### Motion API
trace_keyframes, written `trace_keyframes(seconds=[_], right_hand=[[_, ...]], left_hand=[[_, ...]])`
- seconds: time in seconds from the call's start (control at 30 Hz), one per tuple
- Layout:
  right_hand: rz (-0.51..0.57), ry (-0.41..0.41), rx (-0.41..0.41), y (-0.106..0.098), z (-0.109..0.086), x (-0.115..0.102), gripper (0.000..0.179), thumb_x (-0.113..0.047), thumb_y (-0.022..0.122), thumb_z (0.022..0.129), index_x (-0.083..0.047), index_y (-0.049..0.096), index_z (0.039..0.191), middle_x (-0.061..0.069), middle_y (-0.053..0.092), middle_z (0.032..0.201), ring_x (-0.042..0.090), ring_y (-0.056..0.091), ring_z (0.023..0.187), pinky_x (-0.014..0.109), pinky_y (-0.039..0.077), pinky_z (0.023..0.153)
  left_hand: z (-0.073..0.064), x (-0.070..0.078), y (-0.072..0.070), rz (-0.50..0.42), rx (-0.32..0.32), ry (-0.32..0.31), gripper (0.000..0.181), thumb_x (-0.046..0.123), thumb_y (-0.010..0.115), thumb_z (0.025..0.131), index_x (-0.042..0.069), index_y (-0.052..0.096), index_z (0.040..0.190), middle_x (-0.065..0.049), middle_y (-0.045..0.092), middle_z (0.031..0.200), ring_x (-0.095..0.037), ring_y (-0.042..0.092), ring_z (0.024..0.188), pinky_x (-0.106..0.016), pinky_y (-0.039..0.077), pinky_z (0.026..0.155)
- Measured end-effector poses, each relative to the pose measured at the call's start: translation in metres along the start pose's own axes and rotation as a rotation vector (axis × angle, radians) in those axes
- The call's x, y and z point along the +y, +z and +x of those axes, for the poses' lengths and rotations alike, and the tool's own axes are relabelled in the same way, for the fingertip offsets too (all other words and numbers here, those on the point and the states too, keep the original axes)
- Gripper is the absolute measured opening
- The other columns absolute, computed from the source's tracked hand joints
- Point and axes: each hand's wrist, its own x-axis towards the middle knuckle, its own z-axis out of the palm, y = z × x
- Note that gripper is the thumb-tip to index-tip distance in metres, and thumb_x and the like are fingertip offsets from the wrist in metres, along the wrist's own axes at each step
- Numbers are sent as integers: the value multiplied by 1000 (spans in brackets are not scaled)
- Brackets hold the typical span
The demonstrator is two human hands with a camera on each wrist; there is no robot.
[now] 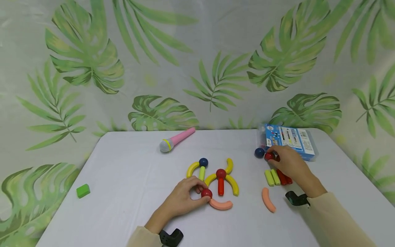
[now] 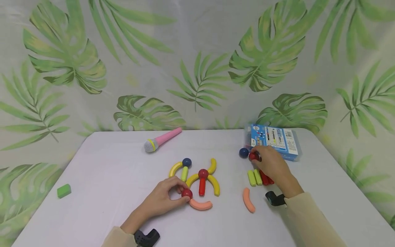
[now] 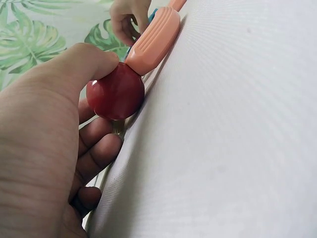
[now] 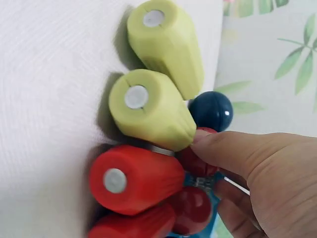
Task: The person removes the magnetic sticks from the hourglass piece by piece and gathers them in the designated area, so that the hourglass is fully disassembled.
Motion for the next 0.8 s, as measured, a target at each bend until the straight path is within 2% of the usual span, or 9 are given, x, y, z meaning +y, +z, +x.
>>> trace_keyframes(seconds=[0.17, 0.33, 0.47, 0.57, 0.67, 0.8], right_hand=[[11, -31, 47, -8, -10, -12, 33, -12, 78, 91, -2, 68, 121, 18, 70, 107, 31, 61, 92, 48, 56, 77], [51, -97, 98, -4, -29, -52, 32, -13, 80, 90, -4, 70, 119, 16, 72, 111, 34, 66, 97, 49, 57, 79], [121, -123, 18, 14, -41, -90, 34, -19, 81, 90, -12, 71, 122, 10, 72, 119, 28, 67, 101, 43, 60, 81], [160, -116, -43, 28, -42, -114, 38, -21, 80, 91, -15, 69, 127, 6, 70, 125, 23, 66, 104, 38, 60, 83], [172, -120, -66, 40, -41, -128, 43, -21, 81, 90, -15, 66, 130, 3, 69, 123, 18, 65, 103, 34, 60, 84], [158, -112, -53, 50, -42, -134, 43, -21, 83, 88, -15, 66, 127, 0, 68, 117, 14, 65, 99, 29, 59, 81]], left_hand=[[0, 0, 1, 7, -1, 2, 26, 35, 82, 89, 23, 71, 109, 16, 61, 93, -5, 58, 87, -24, 50, 82], [1, -1, 1, 15, 5, 10, 26, 31, 83, 88, 22, 71, 110, 17, 61, 94, -6, 58, 88, -24, 50, 81], [1, -2, 2, 23, 22, 30, 25, 26, 82, 89, 22, 71, 111, 16, 60, 93, -7, 58, 87, -24, 50, 80], [1, -3, 1, 18, 34, 33, 25, 24, 82, 89, 22, 71, 111, 15, 59, 93, -7, 58, 87, -24, 49, 80], [0, -3, 2, 10, 38, 29, 24, 24, 81, 89, 22, 70, 111, 15, 59, 94, -6, 57, 87, -23, 49, 79], [1, -3, 2, 10, 44, 52, 24, 24, 81, 90, 22, 69, 111, 13, 60, 95, -7, 58, 86, -24, 50, 79]])
